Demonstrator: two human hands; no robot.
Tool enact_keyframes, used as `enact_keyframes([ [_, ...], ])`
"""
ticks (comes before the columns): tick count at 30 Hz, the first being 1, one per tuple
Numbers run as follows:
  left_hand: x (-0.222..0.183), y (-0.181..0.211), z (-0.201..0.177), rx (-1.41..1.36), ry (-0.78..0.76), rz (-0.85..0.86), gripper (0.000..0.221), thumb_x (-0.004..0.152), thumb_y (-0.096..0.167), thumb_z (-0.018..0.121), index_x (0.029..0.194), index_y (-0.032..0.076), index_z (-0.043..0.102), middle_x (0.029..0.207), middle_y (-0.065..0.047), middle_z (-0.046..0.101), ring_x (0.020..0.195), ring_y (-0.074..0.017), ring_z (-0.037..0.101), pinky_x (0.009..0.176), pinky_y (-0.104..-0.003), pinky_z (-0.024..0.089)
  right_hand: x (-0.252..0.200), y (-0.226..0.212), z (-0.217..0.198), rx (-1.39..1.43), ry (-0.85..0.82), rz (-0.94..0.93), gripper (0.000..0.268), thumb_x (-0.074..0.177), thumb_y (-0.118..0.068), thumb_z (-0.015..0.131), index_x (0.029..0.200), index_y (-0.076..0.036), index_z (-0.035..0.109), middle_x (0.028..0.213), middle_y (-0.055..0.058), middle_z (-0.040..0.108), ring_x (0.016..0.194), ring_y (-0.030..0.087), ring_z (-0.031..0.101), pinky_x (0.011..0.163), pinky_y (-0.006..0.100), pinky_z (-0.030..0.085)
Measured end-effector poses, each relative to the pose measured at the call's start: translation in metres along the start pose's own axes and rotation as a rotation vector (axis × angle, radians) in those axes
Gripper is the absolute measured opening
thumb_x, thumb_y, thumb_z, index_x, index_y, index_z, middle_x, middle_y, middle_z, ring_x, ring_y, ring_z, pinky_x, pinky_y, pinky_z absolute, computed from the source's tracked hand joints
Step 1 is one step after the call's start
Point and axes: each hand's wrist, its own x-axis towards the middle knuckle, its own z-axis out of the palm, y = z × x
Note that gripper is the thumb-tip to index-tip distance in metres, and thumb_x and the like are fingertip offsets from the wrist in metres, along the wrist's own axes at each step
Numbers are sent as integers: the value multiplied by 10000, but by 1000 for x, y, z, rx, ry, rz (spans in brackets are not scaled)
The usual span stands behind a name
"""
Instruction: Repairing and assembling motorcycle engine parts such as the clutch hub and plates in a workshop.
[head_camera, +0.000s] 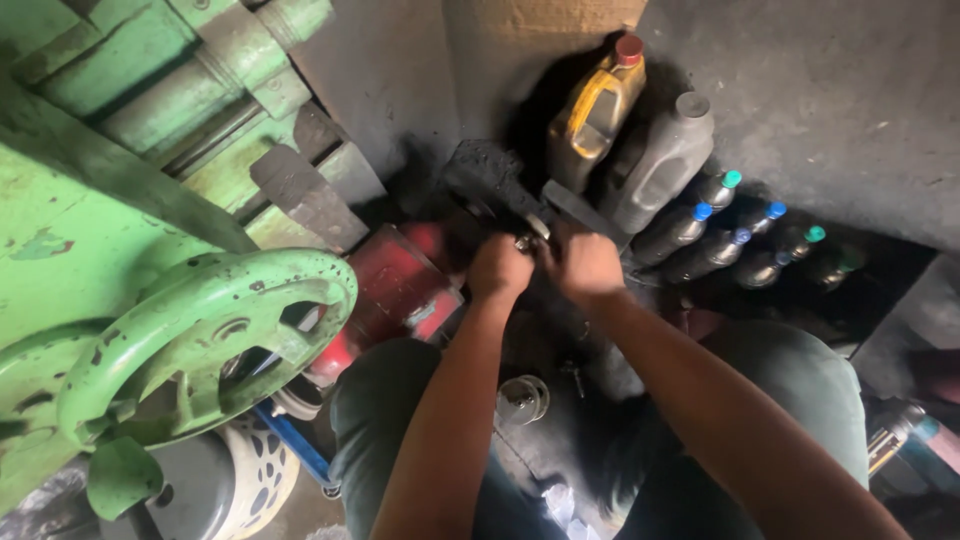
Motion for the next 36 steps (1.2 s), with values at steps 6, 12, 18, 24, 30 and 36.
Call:
enact_keyframes([
  [6, 19, -18, 27, 15, 82, 55, 337, 808, 355, 724, 967, 62, 771, 1038, -221, 735, 1011, -417, 706, 876, -505, 576, -5, 56, 66, 168, 298, -302, 492, 934, -273, 675, 1269, 72, 571, 1067, 328, 676, 893, 504, 660, 768, 550, 540],
  [12, 6, -6, 8, -32, 2, 31, 302, 819, 329, 721, 970, 72, 769, 1022, -220, 729, 1000, -425, 695, 852, -515, 568, 3, 55, 74, 137, 109, -197, 380, 1001, -214, 611, 1283, 40, 591, 1037, 300, 697, 877, 493, 666, 764, 560, 536],
  [18, 3, 2, -11, -36, 132, 17, 274, 818, 307, 719, 955, 76, 776, 1024, -214, 732, 997, -419, 702, 847, -516, 576, 17, 19, 37, -92, 146, -215, 485, 1010, -314, 592, 1347, 34, 585, 799, 262, 702, 711, 436, 678, 667, 538, 531],
  [24, -12, 12, -32, -15, 223, 1, 315, 861, 365, 706, 944, 69, 773, 1017, -213, 734, 987, -426, 698, 849, -519, 568, 21, -11, 2, -165, 170, -311, 496, 990, -376, 558, 1269, 28, 625, 804, 211, 720, 704, 405, 692, 629, 513, 543],
  [30, -23, 18, -34, 123, 269, 60, 223, 841, 259, 664, 916, 96, 796, 1028, -192, 744, 1039, -398, 689, 873, -507, 561, 26, -9, -12, -151, 6, -150, 434, 1038, -470, 546, 1142, -74, 691, 880, 210, 733, 803, 403, 698, 703, 510, 552],
  [36, -16, 6, -14, 260, 205, 235, 217, 822, 233, 648, 909, 94, 791, 1012, -160, 764, 1024, -360, 709, 896, -467, 567, 32, 52, 13, 639, -418, -24, 320, 969, -267, 620, 1162, -13, 647, 849, 136, 741, 692, 220, 722, 642, 370, 587],
])
